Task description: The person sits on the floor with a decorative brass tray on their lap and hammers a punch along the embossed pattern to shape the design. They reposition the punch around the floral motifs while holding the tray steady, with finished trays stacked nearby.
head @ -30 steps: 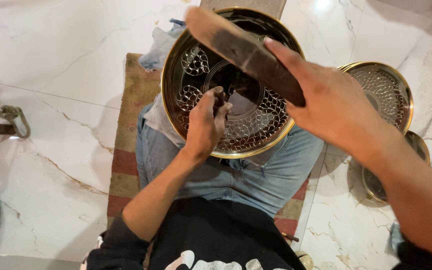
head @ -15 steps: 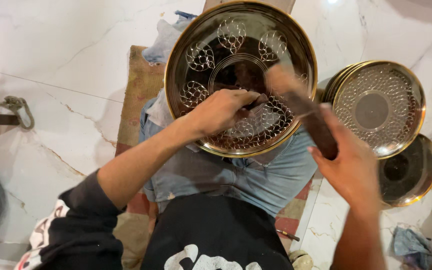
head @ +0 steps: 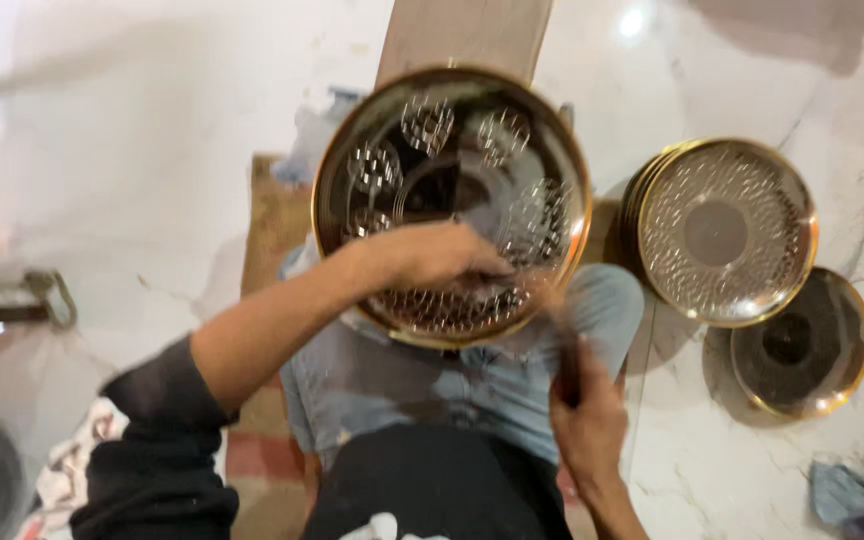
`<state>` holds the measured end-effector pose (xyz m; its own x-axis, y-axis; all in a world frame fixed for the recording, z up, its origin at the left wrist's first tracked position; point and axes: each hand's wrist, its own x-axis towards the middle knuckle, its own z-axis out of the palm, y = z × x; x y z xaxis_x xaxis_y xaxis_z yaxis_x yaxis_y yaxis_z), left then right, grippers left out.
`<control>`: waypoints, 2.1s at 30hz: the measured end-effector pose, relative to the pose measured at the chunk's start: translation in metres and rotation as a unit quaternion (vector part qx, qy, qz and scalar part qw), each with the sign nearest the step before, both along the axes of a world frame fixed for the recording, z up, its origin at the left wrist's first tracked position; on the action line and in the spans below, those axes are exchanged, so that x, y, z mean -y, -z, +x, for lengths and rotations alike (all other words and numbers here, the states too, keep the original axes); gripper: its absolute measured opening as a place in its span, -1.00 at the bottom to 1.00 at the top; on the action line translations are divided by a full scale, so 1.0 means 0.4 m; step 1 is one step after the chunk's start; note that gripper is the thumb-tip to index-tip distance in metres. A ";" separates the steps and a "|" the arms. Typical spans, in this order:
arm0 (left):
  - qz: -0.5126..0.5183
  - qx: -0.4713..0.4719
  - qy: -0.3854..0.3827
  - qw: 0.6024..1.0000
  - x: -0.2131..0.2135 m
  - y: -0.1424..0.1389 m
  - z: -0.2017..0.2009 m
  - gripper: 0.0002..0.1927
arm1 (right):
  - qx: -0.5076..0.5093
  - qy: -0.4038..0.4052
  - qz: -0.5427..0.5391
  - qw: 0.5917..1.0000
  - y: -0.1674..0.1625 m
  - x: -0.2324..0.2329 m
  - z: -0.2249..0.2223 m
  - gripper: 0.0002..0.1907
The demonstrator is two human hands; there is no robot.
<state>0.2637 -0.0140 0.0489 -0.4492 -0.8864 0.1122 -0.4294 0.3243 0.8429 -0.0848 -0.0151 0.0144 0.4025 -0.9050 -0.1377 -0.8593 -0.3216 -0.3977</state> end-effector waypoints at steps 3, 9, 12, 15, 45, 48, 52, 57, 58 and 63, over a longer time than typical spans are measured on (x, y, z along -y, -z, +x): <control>0.046 -0.036 -0.181 0.982 -0.025 -0.058 0.010 -0.72 | -0.011 0.079 0.154 0.985 -0.014 0.002 0.006 0.02; -0.010 -0.043 -0.696 0.716 -0.250 -0.135 0.025 -0.68 | 0.160 0.130 0.138 0.969 0.072 0.029 -0.024 0.02; 0.054 -0.018 -0.778 0.626 -0.344 -0.102 0.011 -0.65 | 0.244 0.062 0.111 0.961 0.132 0.043 -0.029 0.02; 0.117 -0.072 -0.745 0.653 -0.375 -0.045 -0.001 -0.66 | 0.206 0.088 0.175 0.959 0.168 0.058 -0.021 -0.04; 0.098 -0.008 -0.754 0.649 -0.380 -0.006 -0.180 -0.77 | 0.169 0.073 0.147 0.972 0.164 0.040 -0.026 -0.09; 0.104 0.005 -0.747 0.656 -0.374 -0.005 -0.219 -0.76 | 0.169 0.084 0.151 0.970 0.160 0.041 -0.019 -0.10; 0.187 -0.100 -0.677 0.705 -0.368 -0.015 -0.300 -0.69 | 0.159 0.075 0.136 0.975 0.141 0.040 -0.006 -0.10; 0.165 -0.203 -0.626 0.734 -0.379 -0.032 -0.312 -0.69 | 0.049 0.117 0.161 0.979 0.122 0.036 0.001 -0.09; 0.136 -0.197 -0.645 0.725 -0.385 -0.035 -0.295 -0.68 | 0.057 0.114 0.157 0.979 0.122 0.035 0.000 -0.08; 0.083 -0.237 -0.670 0.699 -0.344 -0.037 -0.172 -0.58 | 0.127 0.075 0.118 0.982 0.138 0.043 -0.015 -0.08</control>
